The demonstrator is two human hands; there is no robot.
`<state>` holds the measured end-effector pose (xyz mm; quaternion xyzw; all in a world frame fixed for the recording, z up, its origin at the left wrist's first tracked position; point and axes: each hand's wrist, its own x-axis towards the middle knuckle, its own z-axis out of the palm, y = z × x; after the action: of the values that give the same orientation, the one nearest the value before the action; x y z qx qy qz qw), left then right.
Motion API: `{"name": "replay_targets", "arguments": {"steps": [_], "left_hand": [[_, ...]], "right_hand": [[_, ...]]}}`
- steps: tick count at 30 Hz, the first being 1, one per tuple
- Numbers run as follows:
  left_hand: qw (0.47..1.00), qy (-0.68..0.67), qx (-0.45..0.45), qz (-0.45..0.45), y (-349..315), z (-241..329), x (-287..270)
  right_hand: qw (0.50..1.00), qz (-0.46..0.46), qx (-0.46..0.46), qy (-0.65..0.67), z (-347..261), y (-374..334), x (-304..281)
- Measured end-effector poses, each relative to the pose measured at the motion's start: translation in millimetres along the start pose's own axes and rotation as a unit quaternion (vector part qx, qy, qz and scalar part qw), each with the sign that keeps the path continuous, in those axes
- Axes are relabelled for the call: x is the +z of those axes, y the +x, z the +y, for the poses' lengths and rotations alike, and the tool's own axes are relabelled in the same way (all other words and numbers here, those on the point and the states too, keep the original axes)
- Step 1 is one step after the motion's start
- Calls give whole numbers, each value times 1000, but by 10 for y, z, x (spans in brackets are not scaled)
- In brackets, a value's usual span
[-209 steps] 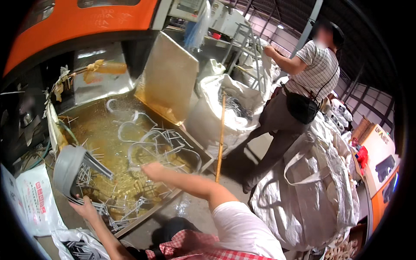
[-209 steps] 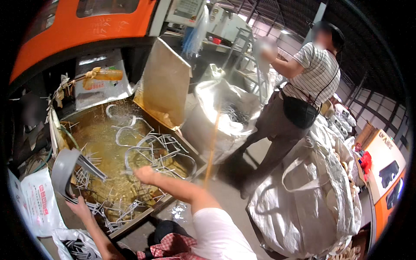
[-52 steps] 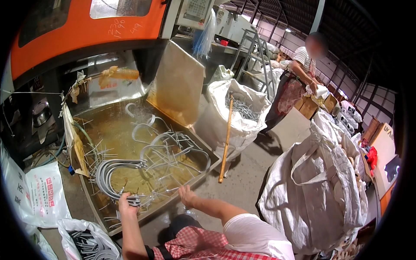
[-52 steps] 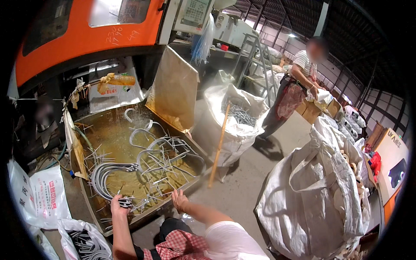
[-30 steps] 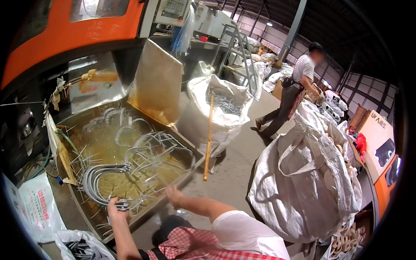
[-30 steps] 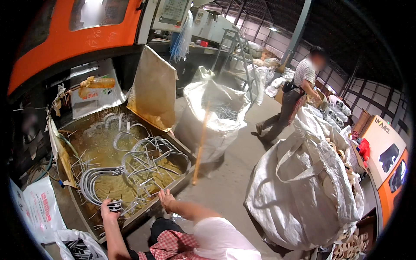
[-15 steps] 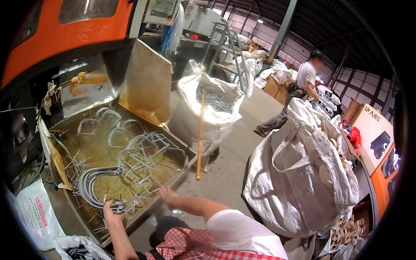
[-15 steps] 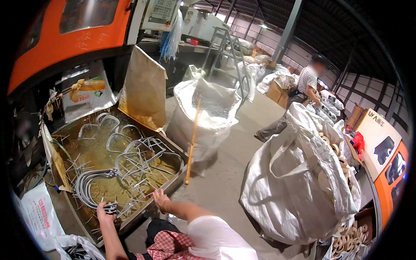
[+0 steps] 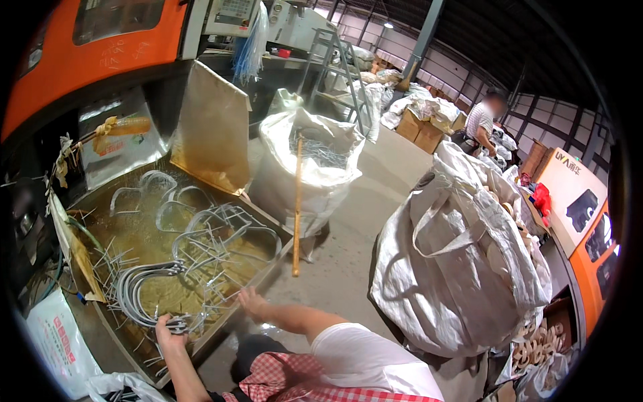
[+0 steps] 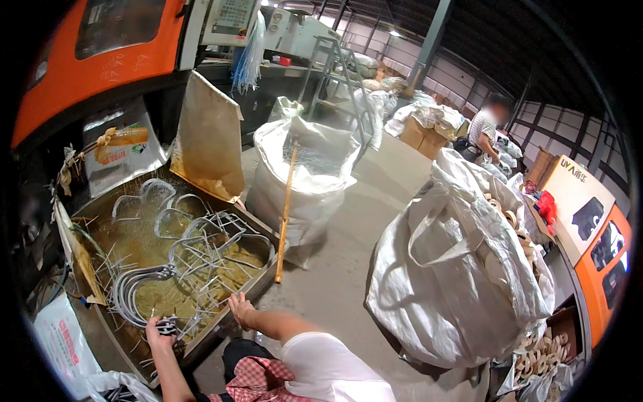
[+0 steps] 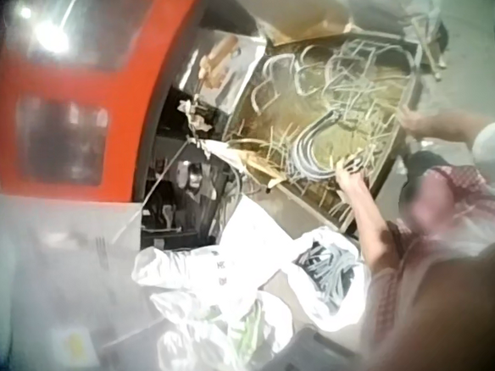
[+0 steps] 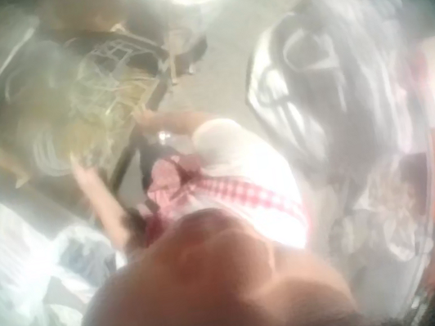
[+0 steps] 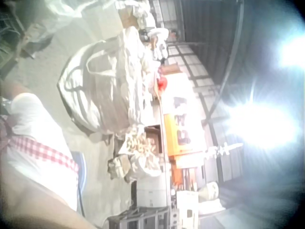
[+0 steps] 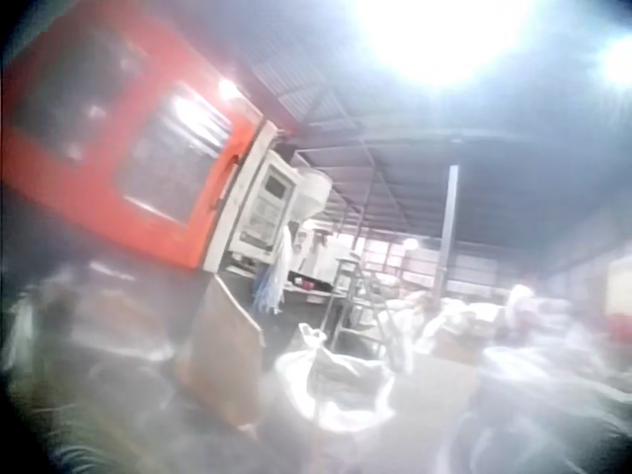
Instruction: The person retrieves curved grey plastic parts from a water-filled bin, shakes them off, and places them into a white bag. Using a wooden stick, the person occasionally stirs the water to bring more parts within reach.
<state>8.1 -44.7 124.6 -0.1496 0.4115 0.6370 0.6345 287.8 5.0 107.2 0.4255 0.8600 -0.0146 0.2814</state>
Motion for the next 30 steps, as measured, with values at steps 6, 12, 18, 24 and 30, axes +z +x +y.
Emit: {"name": "replay_targets", "arguments": {"steps": [6,12,18,24,30], "left_hand": [[999,39,-9,25,-144,-159,221],[999,-16,8,-27,-188,-146,188],[997,-50,52,-6,-77,-60,7],[982,1,187,23,-604,-3,283],[804,219,514,204,-627,283,17]], "right_hand": [[994,-8,94,48,45,136,368],[992,67,76,79,25,282,562],[995,59,0,-76,-80,17,1],[850,310,102,413,326,97,-453],[713,473,-159,493,-200,-499,-2025]]}}
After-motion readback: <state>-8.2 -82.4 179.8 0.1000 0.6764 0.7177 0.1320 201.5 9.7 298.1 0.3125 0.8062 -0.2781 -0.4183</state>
